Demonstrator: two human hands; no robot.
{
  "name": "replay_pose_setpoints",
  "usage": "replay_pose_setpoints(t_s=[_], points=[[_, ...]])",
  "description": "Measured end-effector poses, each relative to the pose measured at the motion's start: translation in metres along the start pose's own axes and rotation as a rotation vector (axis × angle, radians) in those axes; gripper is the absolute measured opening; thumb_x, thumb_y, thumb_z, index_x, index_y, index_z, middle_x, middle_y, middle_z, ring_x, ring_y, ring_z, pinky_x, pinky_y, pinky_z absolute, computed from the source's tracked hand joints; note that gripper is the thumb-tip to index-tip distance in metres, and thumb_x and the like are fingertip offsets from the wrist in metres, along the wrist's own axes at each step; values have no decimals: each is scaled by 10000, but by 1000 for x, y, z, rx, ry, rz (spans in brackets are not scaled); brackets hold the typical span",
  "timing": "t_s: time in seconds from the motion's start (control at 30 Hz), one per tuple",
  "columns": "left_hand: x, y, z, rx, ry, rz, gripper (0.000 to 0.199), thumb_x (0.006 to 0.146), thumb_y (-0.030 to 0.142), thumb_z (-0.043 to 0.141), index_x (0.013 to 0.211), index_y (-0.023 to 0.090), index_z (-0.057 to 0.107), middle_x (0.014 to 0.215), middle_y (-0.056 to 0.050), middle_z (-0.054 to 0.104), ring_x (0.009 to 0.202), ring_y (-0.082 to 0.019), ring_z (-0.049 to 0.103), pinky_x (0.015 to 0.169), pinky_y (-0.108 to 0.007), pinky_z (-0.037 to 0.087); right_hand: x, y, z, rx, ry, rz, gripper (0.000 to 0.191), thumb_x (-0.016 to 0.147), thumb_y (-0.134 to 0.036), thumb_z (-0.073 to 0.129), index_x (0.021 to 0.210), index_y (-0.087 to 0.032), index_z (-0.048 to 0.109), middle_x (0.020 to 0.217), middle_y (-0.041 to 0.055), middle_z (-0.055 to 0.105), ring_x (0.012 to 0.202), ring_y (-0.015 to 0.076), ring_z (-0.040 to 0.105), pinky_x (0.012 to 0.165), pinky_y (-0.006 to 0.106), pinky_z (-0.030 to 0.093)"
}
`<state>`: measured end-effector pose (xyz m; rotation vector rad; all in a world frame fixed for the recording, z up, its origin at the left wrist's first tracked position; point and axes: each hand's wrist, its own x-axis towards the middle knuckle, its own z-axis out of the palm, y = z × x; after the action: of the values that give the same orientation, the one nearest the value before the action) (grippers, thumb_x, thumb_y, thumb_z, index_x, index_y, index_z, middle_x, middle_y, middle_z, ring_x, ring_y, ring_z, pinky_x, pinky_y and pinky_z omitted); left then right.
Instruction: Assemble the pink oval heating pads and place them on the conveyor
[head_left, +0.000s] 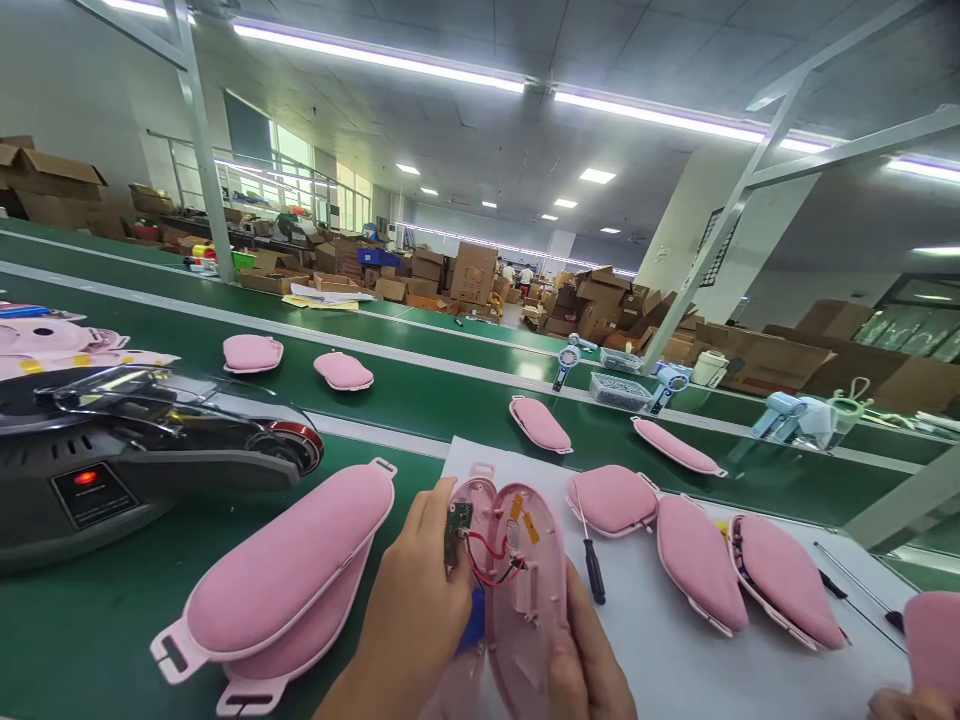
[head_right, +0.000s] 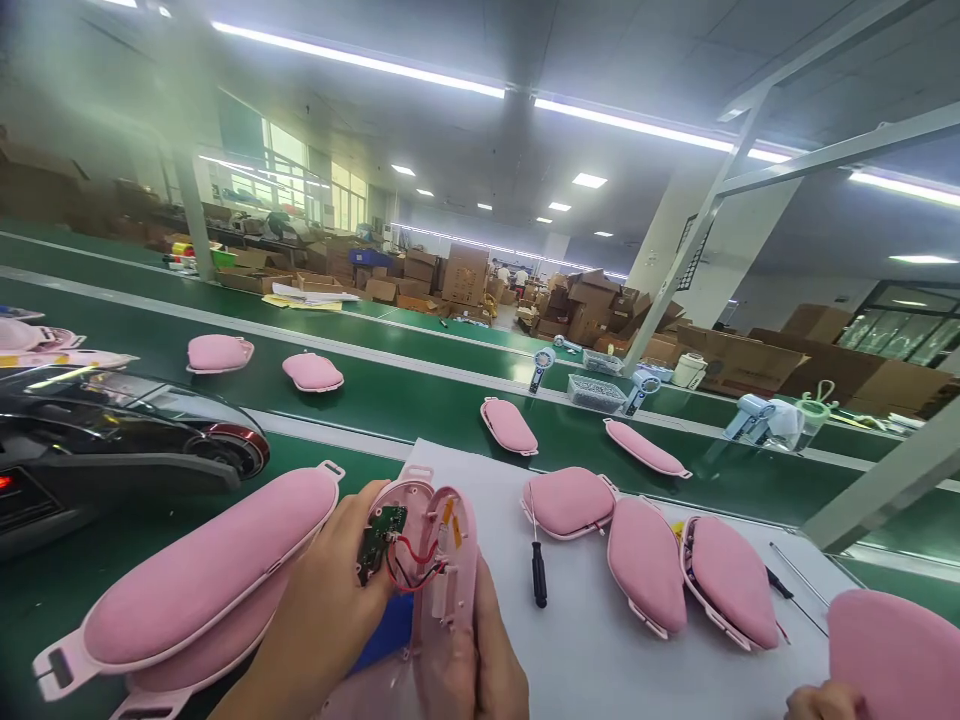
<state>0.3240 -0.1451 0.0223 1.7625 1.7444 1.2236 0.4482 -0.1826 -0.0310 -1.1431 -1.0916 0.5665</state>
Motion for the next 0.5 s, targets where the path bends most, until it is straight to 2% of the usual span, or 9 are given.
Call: replay_pose_setpoints(t_s=[0.2, 0.33, 0.5], points=[[0, -1, 4, -52, 11, 48, 426, 824, 157, 438, 1226, 292, 486, 1031, -24, 587, 872, -212, 618, 729, -338, 475, 14, 2, -4, -87, -32, -51, 524, 711, -414, 678, 1230, -416, 602, 1187, 28, 667, 1098, 317, 625, 729, 322, 603], [-1, 1, 3, -89, -9, -4, 447, 817, 140, 446, 1233, 297, 496, 1030, -22, 598, 899, -209, 617, 725, -318, 479, 16, 9, -4, -103, -60, -73, 544, 706, -399, 662, 1245, -417, 589, 1175, 40, 672, 1066, 327, 640, 693, 327, 607], [-6, 8, 4, -72, 43, 2, 392, 840, 164, 417, 1184, 307, 538, 985, -16, 609, 866, -204, 624, 702, -313, 489, 6, 24, 7, -142, -90, -96, 580, 713, -430, 622, 1289, -397, 557, 1192, 43, 664, 1039, 320, 654, 681, 304, 601]])
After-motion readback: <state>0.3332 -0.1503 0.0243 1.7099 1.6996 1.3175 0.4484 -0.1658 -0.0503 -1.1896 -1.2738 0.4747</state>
